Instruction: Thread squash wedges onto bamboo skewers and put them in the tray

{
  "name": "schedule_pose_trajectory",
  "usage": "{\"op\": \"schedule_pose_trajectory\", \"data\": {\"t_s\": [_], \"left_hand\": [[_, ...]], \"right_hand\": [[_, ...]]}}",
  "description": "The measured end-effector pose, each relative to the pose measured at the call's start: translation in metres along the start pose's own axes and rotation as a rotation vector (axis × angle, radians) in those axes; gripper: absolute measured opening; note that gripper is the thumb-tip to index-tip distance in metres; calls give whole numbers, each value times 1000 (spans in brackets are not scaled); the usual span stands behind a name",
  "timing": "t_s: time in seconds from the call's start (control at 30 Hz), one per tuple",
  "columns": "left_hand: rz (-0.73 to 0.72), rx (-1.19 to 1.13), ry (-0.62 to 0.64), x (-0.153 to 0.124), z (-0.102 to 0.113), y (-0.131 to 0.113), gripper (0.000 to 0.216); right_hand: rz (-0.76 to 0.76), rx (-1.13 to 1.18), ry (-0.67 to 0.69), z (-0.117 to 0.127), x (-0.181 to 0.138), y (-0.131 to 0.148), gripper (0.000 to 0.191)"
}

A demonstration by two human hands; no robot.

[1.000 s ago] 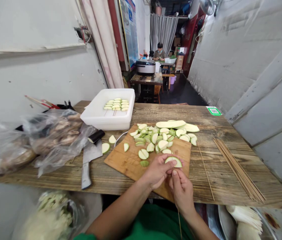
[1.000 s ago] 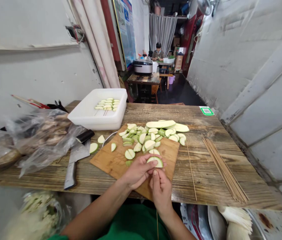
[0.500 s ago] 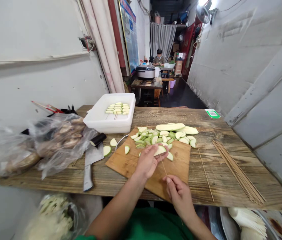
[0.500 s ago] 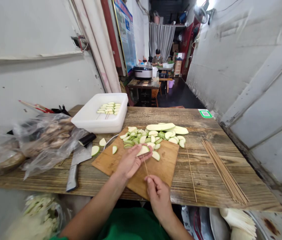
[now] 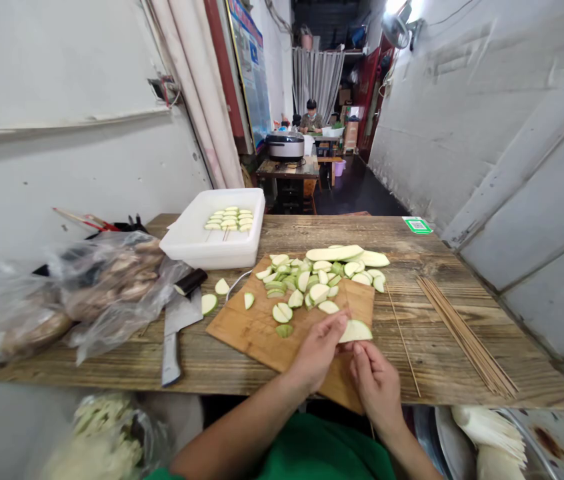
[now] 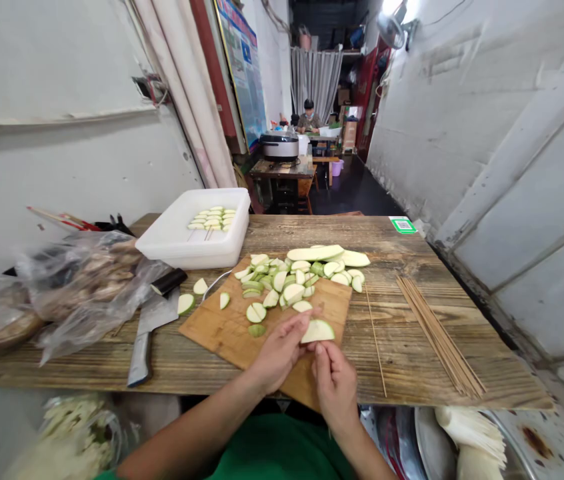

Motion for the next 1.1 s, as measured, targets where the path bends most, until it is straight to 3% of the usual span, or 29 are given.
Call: {"op": "schedule_pose_trajectory", "data": {"t_s": [0.13, 0.2, 0.27, 0.47, 0.63, 0.67, 0.77, 0.83, 1.0, 1.1], "left_hand": [[-525, 794, -43, 21, 15, -15, 35], [-671, 1150, 4, 32, 19, -14, 30], [-726, 1342, 64, 39, 20, -8, 26], [-697, 1359, 97, 46, 22, -2, 18], [-665, 1310, 184, 48, 24, -14, 31], [-647, 1306, 131, 49, 28, -18, 34], [-486, 1347, -185, 55, 46, -28, 34], [-388, 1396, -305, 59, 55, -31, 36], [-417, 1431, -255, 61, 47, -28, 46], [-390, 1445, -239, 61, 36, -25, 41]], "right_hand": [[-101, 99, -32, 11, 2, -16, 30], [-135, 134, -31, 12, 2, -22, 30], [-160, 147, -33, 12, 0, -25, 30], [-202, 157, -20, 10, -4, -26, 33], [-203, 143, -21, 12, -5, -24, 33], [-203, 143, -19, 12, -5, -24, 34], [-196, 138, -10, 11, -5, -23, 34], [-188, 126, -7, 9, -4, -22, 34], [-189, 108, -2, 7, -3, -20, 36], [-191, 89, -6, 8, -4, -19, 37]]}}
Point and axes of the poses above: each hand's wrist, its own x-axis towards the middle knuckle, its own z-axis out of the back of the hand, y = z × x, the point moved 2 cm from there along x, towards the middle knuckle, and after that the axes turned 9 degrees about -y, right-handed, at the moved point
